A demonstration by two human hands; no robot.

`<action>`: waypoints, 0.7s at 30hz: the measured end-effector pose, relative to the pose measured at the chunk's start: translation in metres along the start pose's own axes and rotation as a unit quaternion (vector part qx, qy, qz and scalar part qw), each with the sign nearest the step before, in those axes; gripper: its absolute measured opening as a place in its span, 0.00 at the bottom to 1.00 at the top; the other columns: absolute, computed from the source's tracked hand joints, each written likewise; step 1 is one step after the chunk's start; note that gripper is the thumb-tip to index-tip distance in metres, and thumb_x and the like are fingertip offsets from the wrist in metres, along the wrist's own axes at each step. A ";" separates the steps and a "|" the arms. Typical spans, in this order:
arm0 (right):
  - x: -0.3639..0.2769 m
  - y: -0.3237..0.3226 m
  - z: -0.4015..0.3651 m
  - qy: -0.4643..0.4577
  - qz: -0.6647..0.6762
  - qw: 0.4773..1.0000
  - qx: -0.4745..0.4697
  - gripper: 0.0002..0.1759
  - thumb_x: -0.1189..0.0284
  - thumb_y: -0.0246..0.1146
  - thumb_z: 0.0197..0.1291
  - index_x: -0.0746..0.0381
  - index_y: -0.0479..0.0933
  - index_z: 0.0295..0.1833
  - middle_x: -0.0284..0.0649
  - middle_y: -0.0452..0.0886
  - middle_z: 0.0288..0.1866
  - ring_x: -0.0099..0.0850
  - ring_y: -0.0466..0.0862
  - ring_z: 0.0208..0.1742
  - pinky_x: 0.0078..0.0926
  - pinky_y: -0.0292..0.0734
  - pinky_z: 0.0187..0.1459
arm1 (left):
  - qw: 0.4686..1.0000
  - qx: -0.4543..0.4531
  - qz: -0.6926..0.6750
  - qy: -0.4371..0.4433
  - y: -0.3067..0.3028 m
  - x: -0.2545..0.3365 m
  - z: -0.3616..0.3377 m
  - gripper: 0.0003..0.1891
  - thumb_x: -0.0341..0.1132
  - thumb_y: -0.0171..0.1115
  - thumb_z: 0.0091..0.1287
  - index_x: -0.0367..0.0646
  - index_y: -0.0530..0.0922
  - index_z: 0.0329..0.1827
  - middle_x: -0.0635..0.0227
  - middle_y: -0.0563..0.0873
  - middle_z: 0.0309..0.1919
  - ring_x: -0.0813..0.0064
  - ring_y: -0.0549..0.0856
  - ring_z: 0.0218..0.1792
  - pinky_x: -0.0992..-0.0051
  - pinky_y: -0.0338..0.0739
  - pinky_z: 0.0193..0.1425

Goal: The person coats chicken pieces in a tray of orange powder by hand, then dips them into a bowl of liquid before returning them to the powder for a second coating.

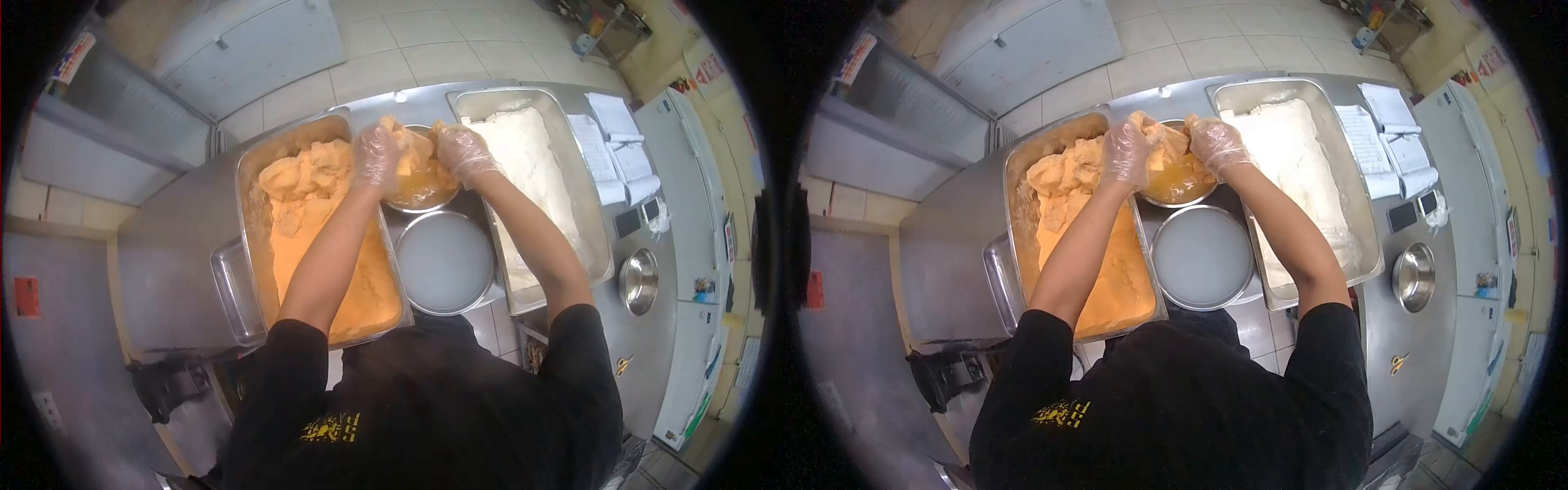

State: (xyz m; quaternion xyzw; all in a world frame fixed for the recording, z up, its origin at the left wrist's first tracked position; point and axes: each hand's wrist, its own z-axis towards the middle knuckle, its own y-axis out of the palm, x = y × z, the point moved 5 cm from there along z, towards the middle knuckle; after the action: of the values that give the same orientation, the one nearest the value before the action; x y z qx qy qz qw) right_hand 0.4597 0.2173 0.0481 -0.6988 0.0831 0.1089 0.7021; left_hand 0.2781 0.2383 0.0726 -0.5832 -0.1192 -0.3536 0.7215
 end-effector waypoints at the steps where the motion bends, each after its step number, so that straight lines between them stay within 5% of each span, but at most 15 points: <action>1: 0.003 -0.001 -0.001 0.003 0.010 1.000 0.001 0.11 0.66 0.60 0.74 0.58 0.83 0.53 0.52 0.90 0.46 0.50 0.91 0.52 0.50 0.85 0.54 | 1.000 -0.008 -0.008 -0.013 0.015 -0.008 0.002 0.14 0.40 0.75 0.66 0.41 0.89 0.49 0.52 0.93 0.43 0.53 0.93 0.45 0.60 0.86 0.52; 8: 0.012 0.007 -0.011 -0.017 0.029 0.999 0.007 0.12 0.66 0.57 0.75 0.59 0.84 0.51 0.50 0.91 0.44 0.48 0.91 0.49 0.48 0.85 0.52 | 0.994 -0.063 -0.018 -0.083 0.078 -0.036 0.000 0.14 0.39 0.75 0.66 0.42 0.89 0.51 0.51 0.93 0.46 0.52 0.92 0.49 0.59 0.86 0.54; 12: 0.023 0.020 -0.007 0.001 0.028 0.999 0.037 0.06 0.67 0.66 0.65 0.54 0.85 0.45 0.44 0.91 0.39 0.46 0.92 0.45 0.46 0.85 0.51 | 0.996 -0.063 0.032 -0.061 0.104 -0.055 0.000 0.16 0.42 0.72 0.68 0.44 0.89 0.54 0.49 0.92 0.46 0.46 0.91 0.50 0.54 0.86 0.57; 21: 0.038 0.041 -0.003 0.012 0.040 0.991 0.124 0.07 0.68 0.60 0.70 0.57 0.81 0.42 0.46 0.90 0.36 0.49 0.92 0.41 0.50 0.87 0.43 | 0.982 -0.128 0.133 -0.039 0.129 -0.077 0.006 0.15 0.42 0.69 0.71 0.36 0.89 0.47 0.45 0.92 0.45 0.45 0.92 0.50 0.53 0.87 0.56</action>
State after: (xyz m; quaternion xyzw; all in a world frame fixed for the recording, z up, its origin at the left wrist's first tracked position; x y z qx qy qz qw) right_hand 0.4852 0.2154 -0.0013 -0.6035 0.1324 0.1176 0.7775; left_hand 0.3075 0.2819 -0.0685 -0.6947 -0.0224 -0.2442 0.6762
